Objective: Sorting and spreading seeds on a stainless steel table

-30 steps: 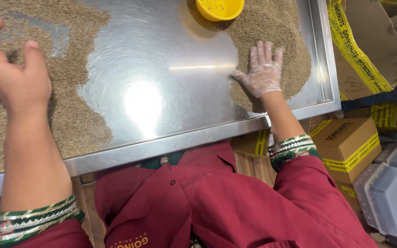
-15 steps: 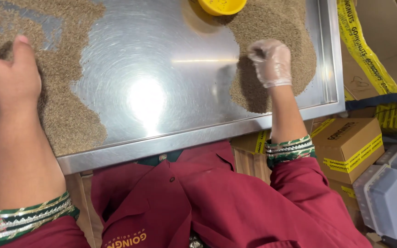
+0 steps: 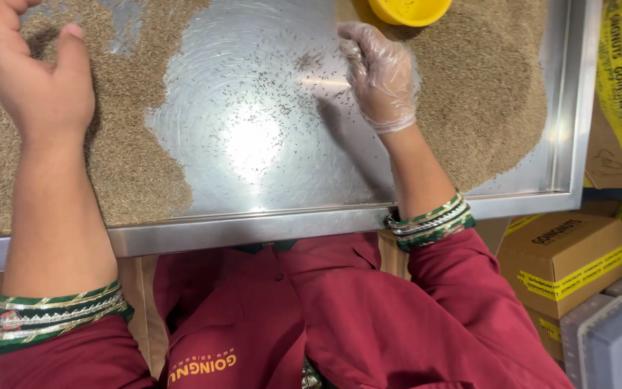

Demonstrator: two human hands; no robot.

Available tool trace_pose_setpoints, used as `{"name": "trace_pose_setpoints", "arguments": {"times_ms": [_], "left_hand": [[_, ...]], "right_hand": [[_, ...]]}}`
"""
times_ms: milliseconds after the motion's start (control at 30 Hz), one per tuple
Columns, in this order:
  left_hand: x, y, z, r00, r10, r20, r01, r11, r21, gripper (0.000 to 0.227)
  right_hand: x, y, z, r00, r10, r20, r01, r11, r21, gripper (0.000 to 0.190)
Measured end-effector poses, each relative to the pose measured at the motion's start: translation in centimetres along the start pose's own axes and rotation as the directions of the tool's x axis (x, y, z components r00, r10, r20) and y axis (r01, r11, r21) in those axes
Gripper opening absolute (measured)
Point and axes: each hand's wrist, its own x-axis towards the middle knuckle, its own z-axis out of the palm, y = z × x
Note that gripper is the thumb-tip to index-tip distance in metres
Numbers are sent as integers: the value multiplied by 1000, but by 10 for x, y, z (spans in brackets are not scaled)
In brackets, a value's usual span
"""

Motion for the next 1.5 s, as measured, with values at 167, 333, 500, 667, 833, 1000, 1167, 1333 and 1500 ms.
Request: {"name": "trace_pose_setpoints", "arguments": {"times_ms": [167, 333, 500, 667, 833, 1000, 1167, 1333, 1500], "left_hand": [[-4, 3, 1, 997, -40, 65, 38, 999, 30, 31], [-5, -1, 2, 994, -65, 86, 67, 997, -30, 29], [0, 9, 3, 999, -29, 42, 35, 989, -141, 31], [-7, -4, 12, 993, -117, -18, 108, 956, -273, 25], [-9, -8, 12, 986, -166, -33, 152, 953, -261, 25], [-5, 0, 11, 988, -147, -41, 129, 950, -284, 27], [-5, 0, 10, 990, -139, -29, 125, 948, -292, 26], [-3, 1, 13, 989, -143, -33, 123, 927, -355, 26], [-7, -5, 13, 988, -150, -27, 131, 929, -346, 25]], "right_hand": [[-9, 19, -12, 995, -47, 88, 57, 991, -119, 11], [-12, 19, -13, 977, -62, 203, 21, 980, 197, 36], [-17, 3, -25, 927, -266, 264, 235, 961, 144, 23], [-20, 24, -14, 937, -338, 87, 320, 931, 172, 46], [-20, 10, -28, 977, -196, 85, 205, 971, -123, 49], [-34, 34, -39, 967, -54, 247, 152, 904, -399, 37], [-28, 18, -28, 947, 14, 320, -23, 999, 26, 19], [-31, 25, -39, 976, 41, 214, 16, 966, -258, 22], [-43, 42, -42, 956, 194, 222, -114, 938, -327, 13]]}}
